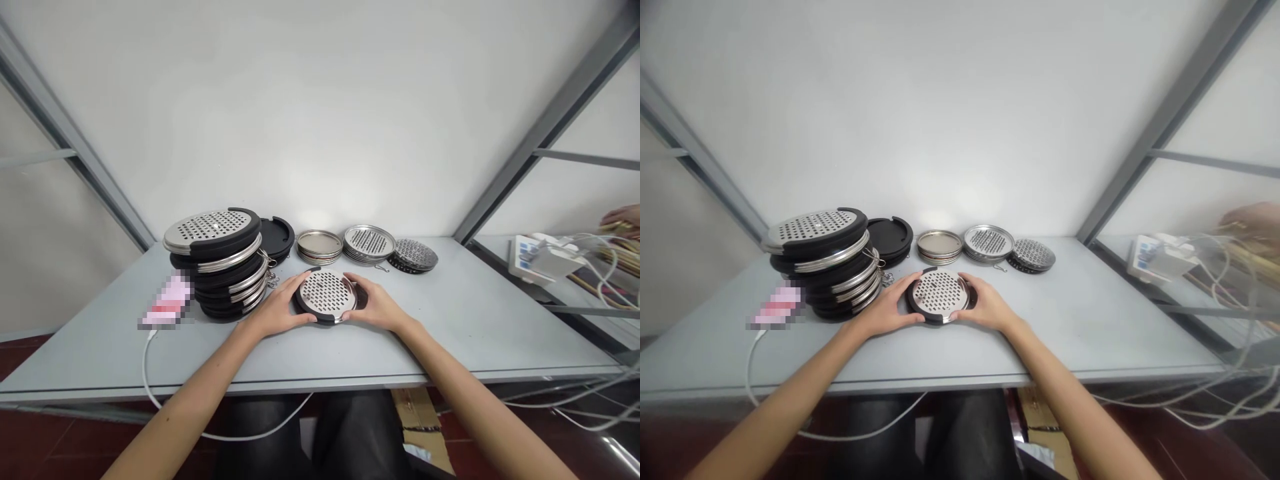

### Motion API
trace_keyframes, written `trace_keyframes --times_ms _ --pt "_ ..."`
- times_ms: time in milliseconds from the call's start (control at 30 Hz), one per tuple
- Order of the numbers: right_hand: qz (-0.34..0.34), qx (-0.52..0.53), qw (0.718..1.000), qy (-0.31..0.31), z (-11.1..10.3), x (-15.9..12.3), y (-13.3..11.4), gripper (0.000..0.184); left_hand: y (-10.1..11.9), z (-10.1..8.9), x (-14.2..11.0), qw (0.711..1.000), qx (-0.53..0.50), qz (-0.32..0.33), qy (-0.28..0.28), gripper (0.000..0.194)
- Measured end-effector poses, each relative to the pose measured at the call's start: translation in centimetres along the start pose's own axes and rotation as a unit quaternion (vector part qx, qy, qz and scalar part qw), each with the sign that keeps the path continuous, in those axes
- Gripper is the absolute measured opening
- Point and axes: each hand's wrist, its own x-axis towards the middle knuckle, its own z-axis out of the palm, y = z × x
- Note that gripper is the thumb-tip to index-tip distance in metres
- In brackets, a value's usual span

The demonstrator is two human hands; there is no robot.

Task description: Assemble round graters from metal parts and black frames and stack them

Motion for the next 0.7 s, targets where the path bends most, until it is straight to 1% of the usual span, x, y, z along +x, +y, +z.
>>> trace_keyframes --times_ms 100,200,300,400,500,700 --pt "-0.003 -0.011 1.000 -0.008 0.01 0.13 0.02 0.106 0.11 -0.20 0.10 1.000 0.012 -0.005 -0.004 0.096" --pt "-0.020 -0.046 0.999 -0.009 -0.24 0.27 0.16 0.110 0.06 -0.09 0.10 1.000 0.021 -0.012 -0.016 0.097" --pt "-0.023 -0.079 0.997 -0.004 -0.48 0.35 0.34 0.109 -0.19 0.25 -0.02 0.999 0.030 -0.023 -0.032 0.095" --pt "-0.029 -0.095 0.995 -0.023 -0.59 0.38 0.45 0.107 -0.40 0.48 -0.10 0.999 0.030 -0.018 -0.028 0.094" --pt "-0.044 -0.097 0.994 -0.041 -0.63 0.37 0.51 0.107 -0.46 0.50 -0.11 0.999 0.027 -0.014 -0.027 0.094" --pt "-0.045 -0.069 0.996 -0.042 -0.59 0.22 0.79 0.106 -0.21 0.35 -0.24 0.999 0.012 -0.017 -0.024 0.095"
